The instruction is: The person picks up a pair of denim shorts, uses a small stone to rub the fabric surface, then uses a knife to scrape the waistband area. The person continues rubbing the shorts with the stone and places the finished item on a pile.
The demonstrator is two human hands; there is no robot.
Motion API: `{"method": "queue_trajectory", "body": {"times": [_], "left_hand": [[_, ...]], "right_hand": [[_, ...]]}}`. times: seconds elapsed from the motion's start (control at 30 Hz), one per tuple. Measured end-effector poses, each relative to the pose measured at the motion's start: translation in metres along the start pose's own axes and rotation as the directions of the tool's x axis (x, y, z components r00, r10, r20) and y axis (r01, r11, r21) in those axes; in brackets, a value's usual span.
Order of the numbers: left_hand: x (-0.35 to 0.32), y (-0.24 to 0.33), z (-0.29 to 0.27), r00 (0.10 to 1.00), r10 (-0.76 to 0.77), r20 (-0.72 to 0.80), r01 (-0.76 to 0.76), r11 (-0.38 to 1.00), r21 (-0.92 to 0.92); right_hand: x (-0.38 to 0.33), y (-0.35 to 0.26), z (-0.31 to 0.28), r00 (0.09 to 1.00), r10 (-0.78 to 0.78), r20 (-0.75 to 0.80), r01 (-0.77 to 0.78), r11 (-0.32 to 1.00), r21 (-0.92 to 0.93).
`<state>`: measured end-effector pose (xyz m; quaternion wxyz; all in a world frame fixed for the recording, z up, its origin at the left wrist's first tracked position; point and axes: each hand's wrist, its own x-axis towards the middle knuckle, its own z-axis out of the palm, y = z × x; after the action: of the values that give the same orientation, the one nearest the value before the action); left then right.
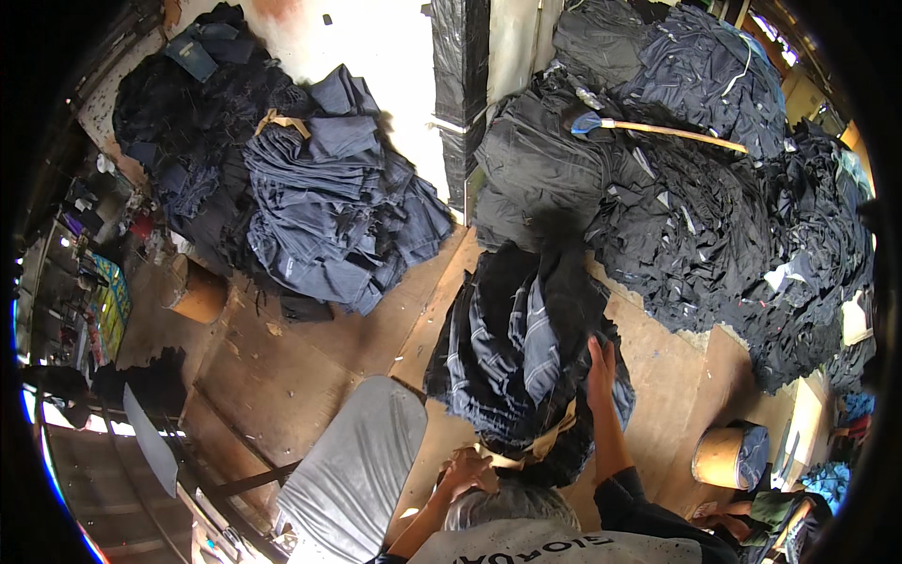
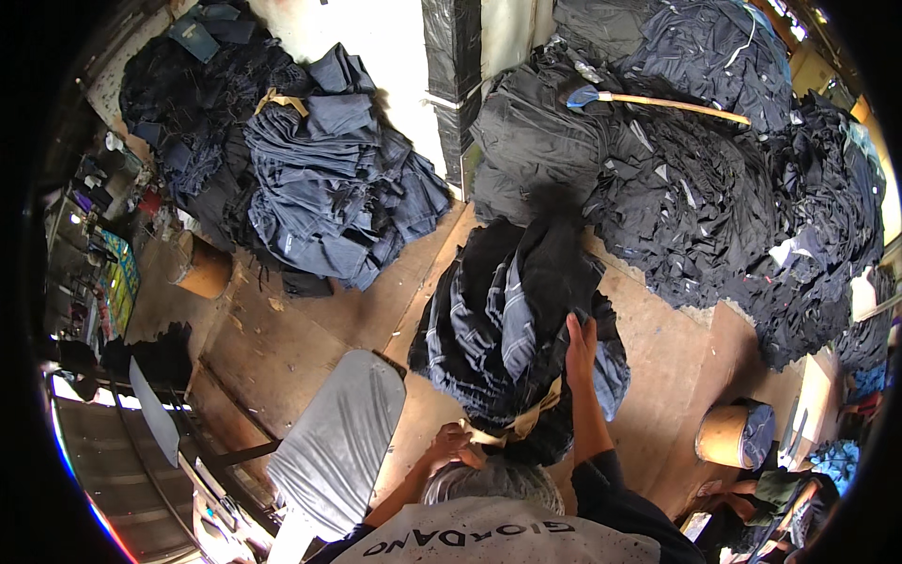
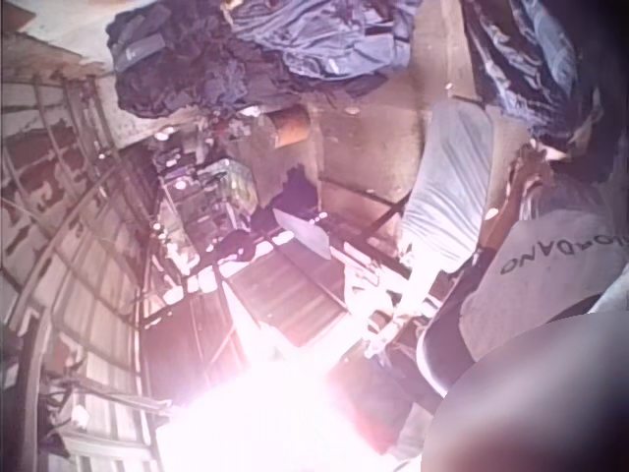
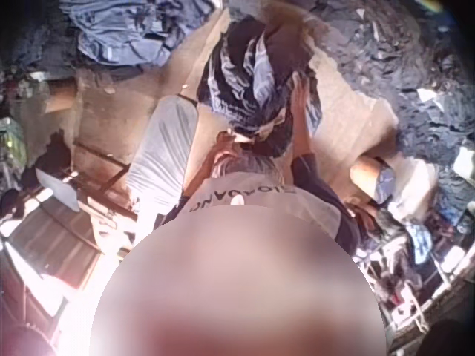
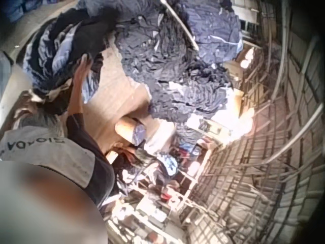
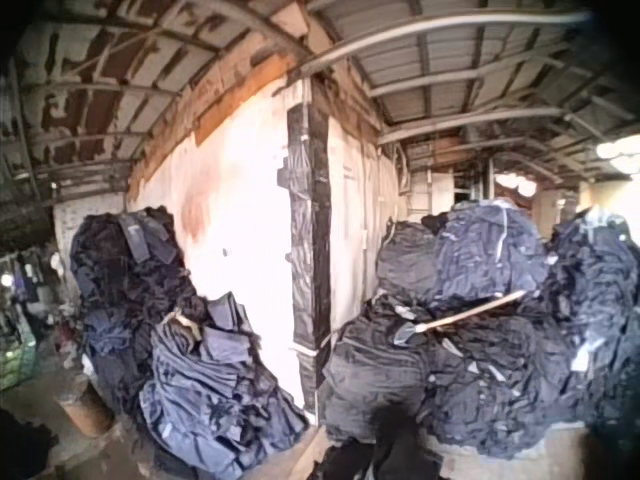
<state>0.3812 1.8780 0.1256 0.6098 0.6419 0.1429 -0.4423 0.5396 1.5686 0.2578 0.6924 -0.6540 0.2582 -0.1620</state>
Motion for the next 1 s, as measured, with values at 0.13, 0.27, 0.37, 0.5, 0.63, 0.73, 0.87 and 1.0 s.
{"method": "queue_trajectory", "body": {"times": [0.13, 0.27, 0.37, 0.5, 0.63, 0.73, 0.87, 1.0], "left_hand": [[0.03, 0.025, 0.035, 0.992, -0.067, -0.102, 0.099, 0.933, 0.345], [0.047, 0.029, 0.054, 0.981, -0.126, -0.149, 0.14, 0.987, 0.084], [0.062, 0.018, 0.057, 0.985, -0.173, -0.019, 0.174, 0.984, 0.033], [0.076, 0.008, 0.053, 0.977, -0.212, -0.01, 0.212, 0.977, 0.025], [0.076, 0.013, 0.048, 0.993, -0.121, -0.005, 0.121, 0.992, 0.025], [0.066, 0.026, 0.041, 0.998, -0.06, 0.015, 0.061, 0.998, -0.033], [0.049, 0.047, 0.027, 0.999, 0.015, 0.039, -0.011, 0.996, -0.092], [0.033, 0.057, 0.016, 0.997, 0.063, 0.042, -0.058, 0.991, -0.121]], "right_hand": [[0.067, 0.022, 0.014, 0.998, 0.018, -0.064, -0.028, 0.986, -0.162], [0.11, 0.061, 0.032, 0.96, 0.054, -0.274, -0.072, 0.996, -0.057], [0.108, 0.083, 0.056, 0.966, -0.112, -0.232, -0.047, 0.809, -0.586], [0.086, 0.077, 0.098, 0.989, -0.109, -0.103, -0.003, 0.671, -0.741], [0.074, 0.064, 0.122, 0.991, -0.103, -0.087, -0.015, 0.561, -0.828], [0.074, 0.066, 0.117, 0.994, -0.082, -0.068, -0.016, 0.519, -0.855], [0.08, 0.083, 0.093, 0.982, -0.188, -0.02, 0.086, 0.538, -0.839], [0.076, 0.09, 0.076, 0.976, -0.216, 0.014, 0.146, 0.607, -0.781]]}}
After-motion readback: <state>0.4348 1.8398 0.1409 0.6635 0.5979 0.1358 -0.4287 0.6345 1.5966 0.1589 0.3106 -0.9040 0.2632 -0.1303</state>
